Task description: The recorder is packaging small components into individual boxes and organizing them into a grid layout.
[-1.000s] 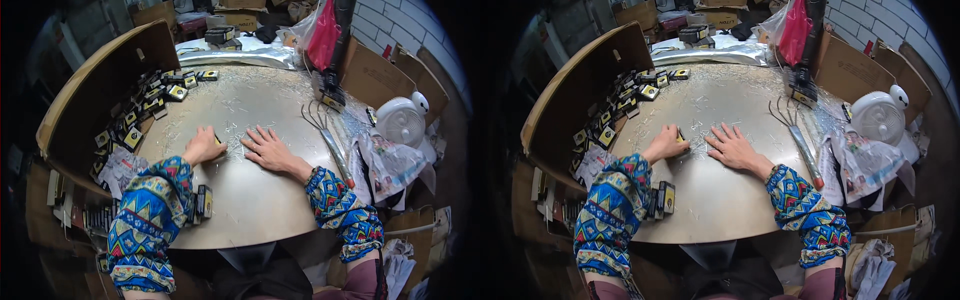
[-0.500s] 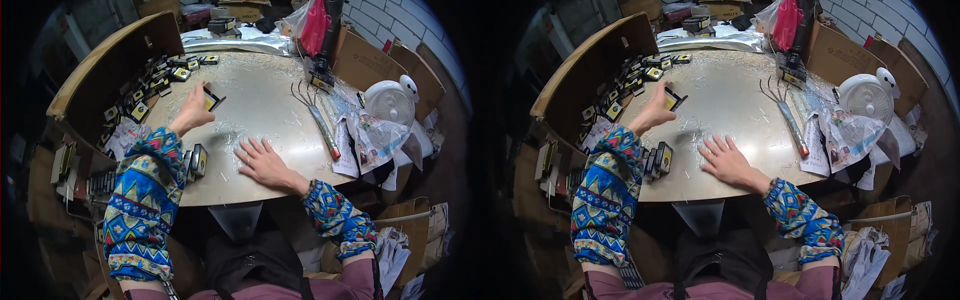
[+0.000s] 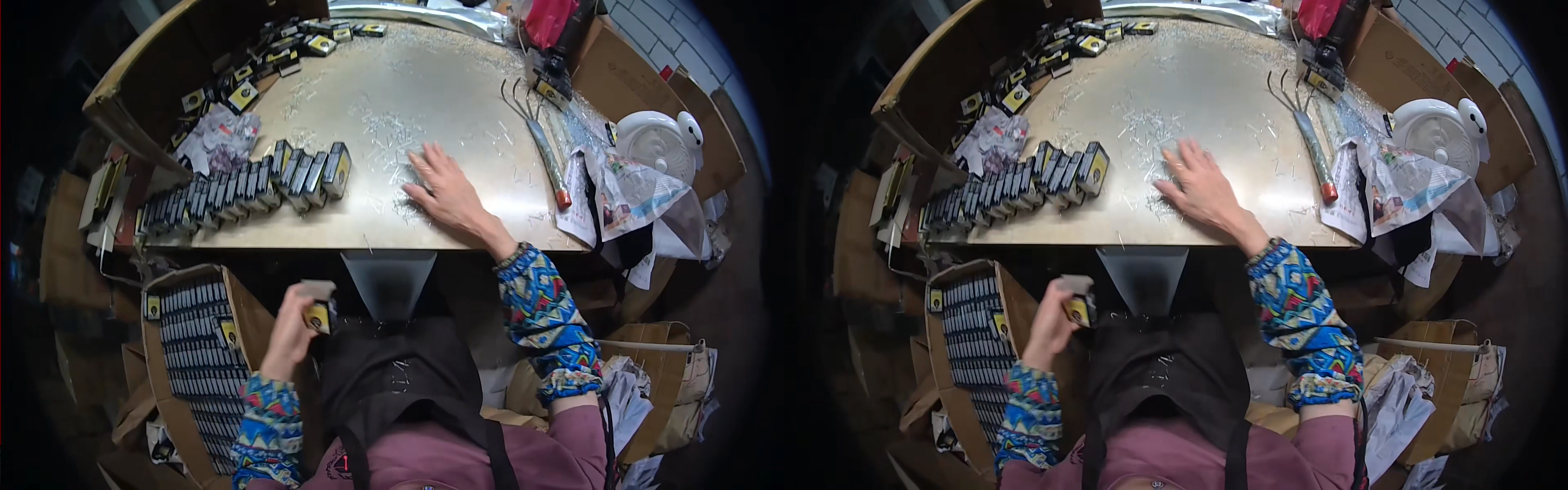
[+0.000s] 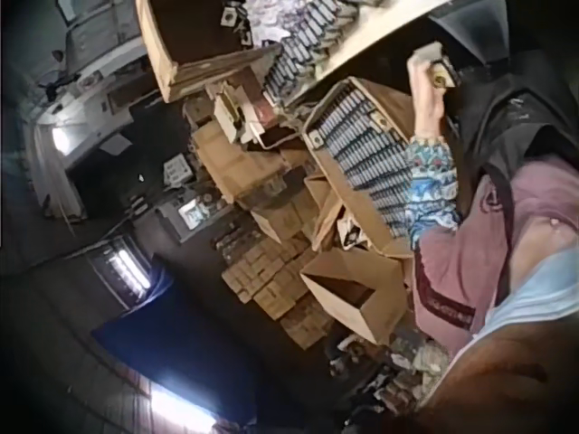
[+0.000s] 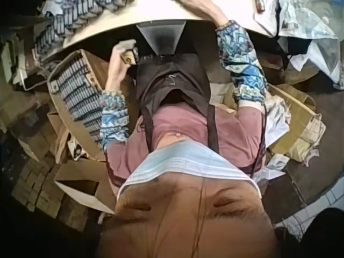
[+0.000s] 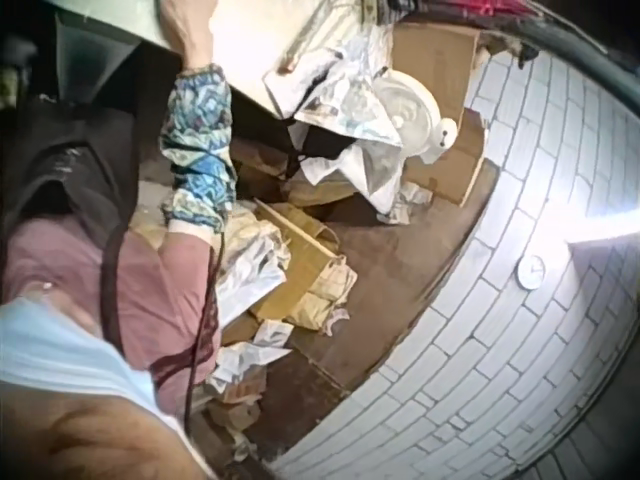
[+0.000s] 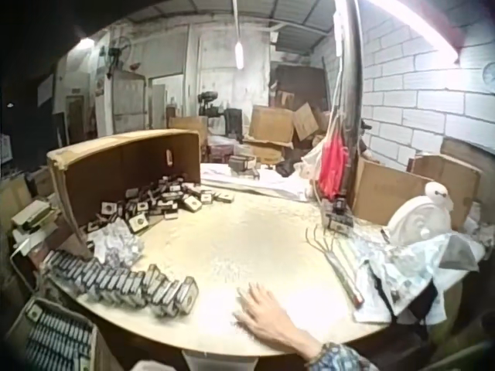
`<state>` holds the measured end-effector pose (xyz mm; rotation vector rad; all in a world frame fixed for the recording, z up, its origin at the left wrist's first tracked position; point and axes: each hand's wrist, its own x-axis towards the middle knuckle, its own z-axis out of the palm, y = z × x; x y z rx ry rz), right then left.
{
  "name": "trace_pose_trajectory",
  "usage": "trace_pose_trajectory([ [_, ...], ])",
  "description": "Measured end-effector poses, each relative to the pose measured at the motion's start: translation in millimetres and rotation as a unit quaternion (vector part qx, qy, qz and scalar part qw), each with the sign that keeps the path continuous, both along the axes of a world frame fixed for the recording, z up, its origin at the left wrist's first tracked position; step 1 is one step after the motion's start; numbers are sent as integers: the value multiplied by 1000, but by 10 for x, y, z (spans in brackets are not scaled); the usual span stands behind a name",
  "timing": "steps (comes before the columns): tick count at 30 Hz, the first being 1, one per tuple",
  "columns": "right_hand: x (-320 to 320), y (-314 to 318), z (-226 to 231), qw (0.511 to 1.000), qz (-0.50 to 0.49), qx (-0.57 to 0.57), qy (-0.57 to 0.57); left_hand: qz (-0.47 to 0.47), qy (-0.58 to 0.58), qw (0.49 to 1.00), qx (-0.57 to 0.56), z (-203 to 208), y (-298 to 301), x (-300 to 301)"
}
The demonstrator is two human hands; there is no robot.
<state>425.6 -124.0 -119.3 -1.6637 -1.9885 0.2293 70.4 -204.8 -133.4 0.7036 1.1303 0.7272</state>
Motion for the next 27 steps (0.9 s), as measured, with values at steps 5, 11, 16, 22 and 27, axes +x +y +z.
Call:
trace_pose_trajectory([
  [5,-763,-99,-193,993,0,35,-112,-86,113,990,7,-1041,-498,367],
  [11,-1215,-780,-68,997,3,45,-70,-16,9,998,-56,-931,-713,769],
  [16,-1174,-1181,242,999,36,13,-32,36,-39,996,-75,-1023,-783,798],
  [22,-964,-1306,302,992,70,9,102,9,-29,999,-20,-954,-822,828],
  [27,-1126,-1451,-245,997,73,14,18,-137,231,937,223,-963,-914,819],
])
